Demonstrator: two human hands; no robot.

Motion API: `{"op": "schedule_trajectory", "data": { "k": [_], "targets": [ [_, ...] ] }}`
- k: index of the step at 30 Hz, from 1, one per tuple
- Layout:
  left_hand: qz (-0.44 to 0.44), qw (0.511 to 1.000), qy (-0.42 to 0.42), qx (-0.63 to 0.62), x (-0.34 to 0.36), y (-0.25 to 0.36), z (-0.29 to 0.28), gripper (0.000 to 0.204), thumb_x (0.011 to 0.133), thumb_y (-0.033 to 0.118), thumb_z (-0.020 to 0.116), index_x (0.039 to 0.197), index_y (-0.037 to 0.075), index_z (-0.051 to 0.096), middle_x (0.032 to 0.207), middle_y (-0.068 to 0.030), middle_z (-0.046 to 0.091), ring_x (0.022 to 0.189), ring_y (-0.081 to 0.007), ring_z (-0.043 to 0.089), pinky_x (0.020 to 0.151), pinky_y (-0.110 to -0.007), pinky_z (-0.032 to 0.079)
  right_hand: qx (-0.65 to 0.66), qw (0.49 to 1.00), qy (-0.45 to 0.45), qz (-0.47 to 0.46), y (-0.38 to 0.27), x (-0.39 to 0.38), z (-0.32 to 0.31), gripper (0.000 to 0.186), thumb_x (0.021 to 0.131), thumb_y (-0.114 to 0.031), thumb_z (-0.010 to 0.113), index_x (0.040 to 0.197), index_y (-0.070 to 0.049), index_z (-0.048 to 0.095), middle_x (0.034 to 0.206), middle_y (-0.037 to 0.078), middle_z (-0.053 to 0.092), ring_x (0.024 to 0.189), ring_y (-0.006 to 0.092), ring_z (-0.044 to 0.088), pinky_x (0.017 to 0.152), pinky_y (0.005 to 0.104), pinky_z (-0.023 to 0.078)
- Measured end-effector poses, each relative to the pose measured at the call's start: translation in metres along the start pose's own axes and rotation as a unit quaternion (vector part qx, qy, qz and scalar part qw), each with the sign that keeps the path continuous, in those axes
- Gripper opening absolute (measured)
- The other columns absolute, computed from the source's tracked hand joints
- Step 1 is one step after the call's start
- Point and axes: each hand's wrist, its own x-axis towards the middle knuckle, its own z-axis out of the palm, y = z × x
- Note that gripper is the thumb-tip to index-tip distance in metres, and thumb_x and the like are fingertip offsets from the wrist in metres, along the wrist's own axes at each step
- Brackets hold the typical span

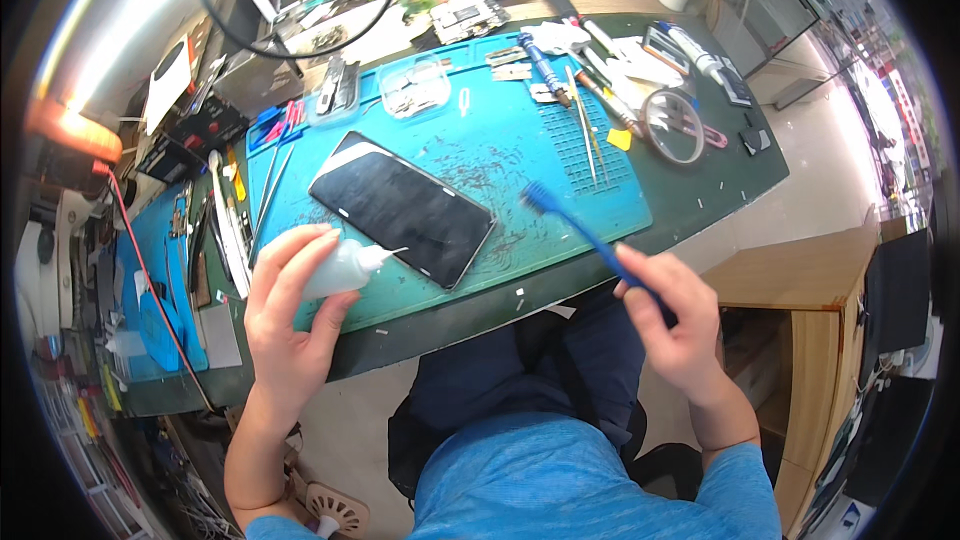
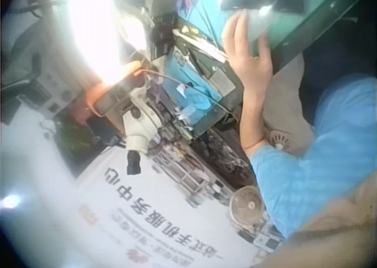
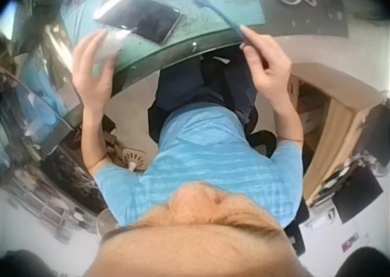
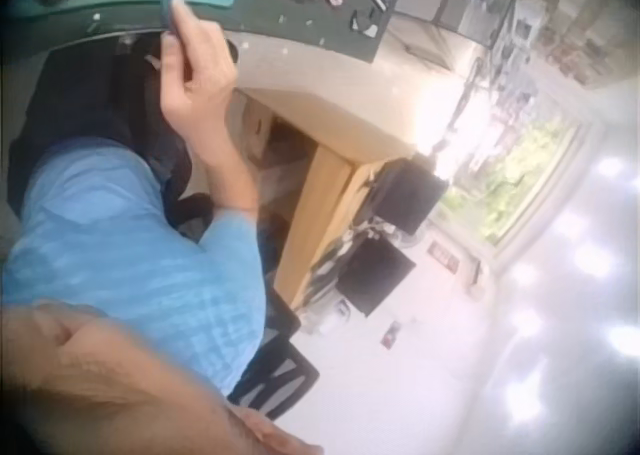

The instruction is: The person uses a rotary tool to grind a small area on the smartphone screen, then applies a liquid from a bottle and uses a hot air gun to heat the same spot. The person repeatedly handles the phone and tools while working on the screen.

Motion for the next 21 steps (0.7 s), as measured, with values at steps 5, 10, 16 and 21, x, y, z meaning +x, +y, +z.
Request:
{"op": "schedule_trajectory", "data": {
  "k": [5,10,16,21],
  "targets": [
    [0.076,0.994,-0.061,0.047,0.036,0.019,0.021,0.052,0.082,-0.003,0.08,0.133,0.0,0.07,0.127,-0.0165,0.068,0.116,-0.0368,0.066,0.1,-0.045,0.053,-0.02,0.998,0.052,-0.008,0.022,-0.002,-0.003,0.042,0.096,0.006,0.069,0.137,-0.002,0.072,0.1,0.013,0.073,0.078,0.0223,0.068,0.07,0.0307,0.055],
    [0.087,0.989,-0.09,0.08,0.055,0.025,0.033,0.05,0.083,-0.001,0.079,0.132,0.0,0.069,0.127,-0.0161,0.067,0.115,-0.0378,0.064,0.101,-0.046,0.052,-0.013,0.998,0.066,-0.008,0.026,-0.003,0.001,0.044,0.095,0.007,0.07,0.137,-0.005,0.073,0.102,0.01,0.073,0.075,0.0178,0.068,0.065,0.029,0.054],
    [0.089,0.983,-0.125,0.1,0.06,0.028,0.034,0.052,0.083,-0.003,0.079,0.133,0.001,0.069,0.128,-0.0163,0.067,0.117,-0.0377,0.063,0.103,-0.047,0.05,0.004,0.998,0.058,-0.011,0.028,0.004,0.001,0.043,0.093,0.008,0.071,0.135,-0.004,0.073,0.102,0.011,0.073,0.073,0.0183,0.069,0.062,0.029,0.054],
    [0.093,0.981,-0.126,0.113,0.06,0.027,0.036,0.053,0.081,-0.004,0.079,0.133,0.0,0.069,0.128,-0.0163,0.067,0.117,-0.0379,0.063,0.103,-0.047,0.05,-0.005,0.998,0.047,-0.031,0.029,0.008,0.004,0.045,0.09,0.008,0.073,0.134,-0.005,0.074,0.101,0.011,0.073,0.074,0.0213,0.071,0.062,0.0314,0.057]
  ]
}}
